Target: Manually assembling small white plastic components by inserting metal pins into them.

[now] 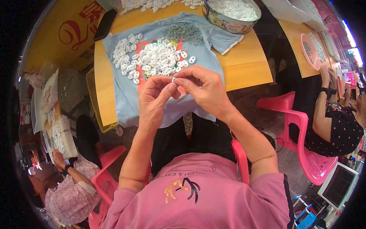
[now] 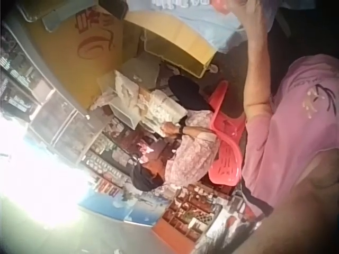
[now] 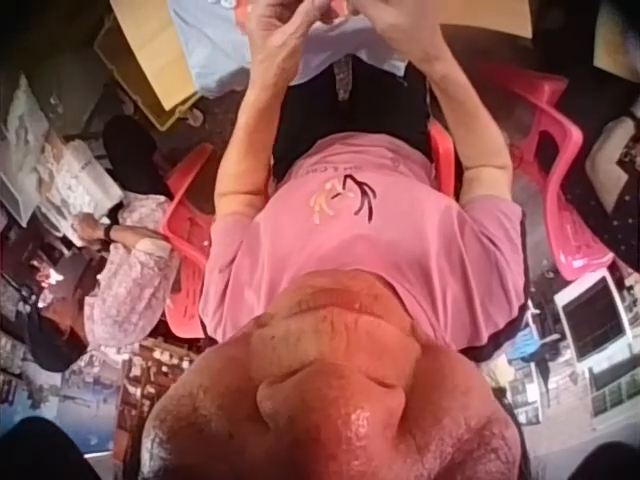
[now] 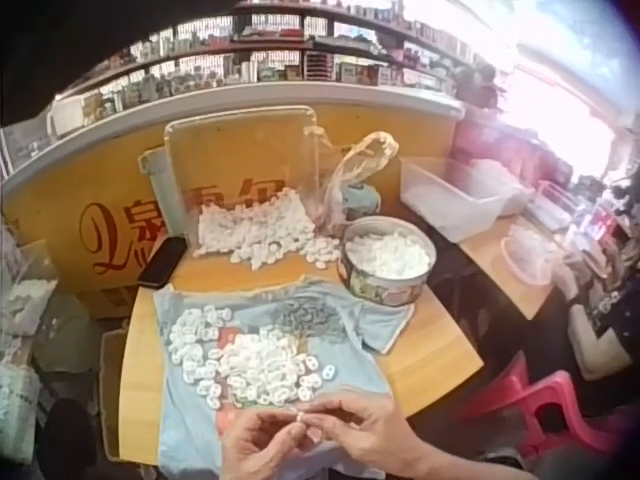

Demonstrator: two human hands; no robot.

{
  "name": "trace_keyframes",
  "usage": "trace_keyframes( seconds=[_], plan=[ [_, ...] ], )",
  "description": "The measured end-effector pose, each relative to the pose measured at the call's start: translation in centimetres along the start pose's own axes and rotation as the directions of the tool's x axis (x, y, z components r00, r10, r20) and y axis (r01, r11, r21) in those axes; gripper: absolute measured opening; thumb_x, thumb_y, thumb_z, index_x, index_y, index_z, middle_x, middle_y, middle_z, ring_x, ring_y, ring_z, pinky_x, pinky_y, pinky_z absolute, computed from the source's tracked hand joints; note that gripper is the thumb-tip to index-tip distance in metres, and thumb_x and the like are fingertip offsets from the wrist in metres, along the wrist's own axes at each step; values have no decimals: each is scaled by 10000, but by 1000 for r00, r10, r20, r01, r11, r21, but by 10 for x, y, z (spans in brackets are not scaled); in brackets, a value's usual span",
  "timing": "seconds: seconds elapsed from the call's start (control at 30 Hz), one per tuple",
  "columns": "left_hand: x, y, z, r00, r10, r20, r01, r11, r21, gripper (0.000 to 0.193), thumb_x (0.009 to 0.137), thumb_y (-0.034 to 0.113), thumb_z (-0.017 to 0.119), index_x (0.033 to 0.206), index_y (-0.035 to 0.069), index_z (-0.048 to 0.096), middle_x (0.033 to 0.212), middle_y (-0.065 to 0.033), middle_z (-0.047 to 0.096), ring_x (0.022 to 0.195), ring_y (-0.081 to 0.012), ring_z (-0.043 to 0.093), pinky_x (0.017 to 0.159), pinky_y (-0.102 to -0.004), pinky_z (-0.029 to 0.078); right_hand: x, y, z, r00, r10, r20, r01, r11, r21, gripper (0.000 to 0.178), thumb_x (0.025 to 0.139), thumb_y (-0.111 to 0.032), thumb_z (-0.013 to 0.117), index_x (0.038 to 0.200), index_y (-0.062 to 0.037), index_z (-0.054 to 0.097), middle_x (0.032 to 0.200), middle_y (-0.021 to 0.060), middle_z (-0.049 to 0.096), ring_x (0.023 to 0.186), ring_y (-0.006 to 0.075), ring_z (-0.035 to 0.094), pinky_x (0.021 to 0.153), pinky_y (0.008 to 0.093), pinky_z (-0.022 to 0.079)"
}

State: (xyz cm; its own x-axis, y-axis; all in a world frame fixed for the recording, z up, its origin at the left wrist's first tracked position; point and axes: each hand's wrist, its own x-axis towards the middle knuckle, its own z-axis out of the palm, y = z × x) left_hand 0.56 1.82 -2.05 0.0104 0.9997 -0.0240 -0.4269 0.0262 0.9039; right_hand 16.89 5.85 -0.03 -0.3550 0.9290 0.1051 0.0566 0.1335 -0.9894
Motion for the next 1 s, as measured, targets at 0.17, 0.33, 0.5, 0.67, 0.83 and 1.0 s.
trace_keyframes(
  seconds=[0.17,0.33,0.5,0.67,0.83,1.0],
  plan=[
    [9,-2,2,997,-64,-53,61,996,-66,154,942,78,624,1063,-3,575,892,-69,651,770,-118,626,691,-256,521,12,4,-5,993,-113,17,114,991,-68,122,893,-15,652,1004,33,667,980,65,643,805,104,602,667,230,494],
    [13,-1,3,994,-6,-110,0,998,-60,147,947,70,612,1062,-6,562,880,-76,646,772,-126,629,692,-264,528,26,2,-8,979,-168,111,189,960,-209,113,861,16,662,973,30,663,963,81,640,812,131,618,692,248,505],
    [13,-5,-4,994,26,-110,-29,999,-28,136,944,46,606,1063,-4,563,889,-68,641,763,-111,623,687,-249,523,47,-4,-23,928,-253,272,335,886,-319,126,828,20,679,953,16,666,883,71,635,767,153,617,667,277,495],
    [13,-9,-3,996,-19,-84,18,1000,-11,121,937,16,600,1054,-6,581,867,-43,633,755,-83,610,663,-227,498,81,15,-50,977,-203,71,190,659,-728,117,845,-79,678,944,-19,674,833,78,619,669,178,572,617,304,453],
    [12,-12,-6,1000,30,-3,-30,995,90,108,923,-29,591,1029,-11,592,895,-38,600,762,-76,603,644,-215,483,96,22,-50,968,-222,114,214,501,-839,115,854,-141,673,922,-48,678,852,87,622,706,235,603,655,327,471],
    [12,-15,-10,997,71,29,-73,993,93,116,921,-45,579,1035,-22,587,928,-52,569,759,-87,603,654,-217,489,105,23,-48,968,-211,137,216,423,-880,117,842,-161,678,893,-55,674,863,90,626,771,277,628,682,365,481]
  ],
)
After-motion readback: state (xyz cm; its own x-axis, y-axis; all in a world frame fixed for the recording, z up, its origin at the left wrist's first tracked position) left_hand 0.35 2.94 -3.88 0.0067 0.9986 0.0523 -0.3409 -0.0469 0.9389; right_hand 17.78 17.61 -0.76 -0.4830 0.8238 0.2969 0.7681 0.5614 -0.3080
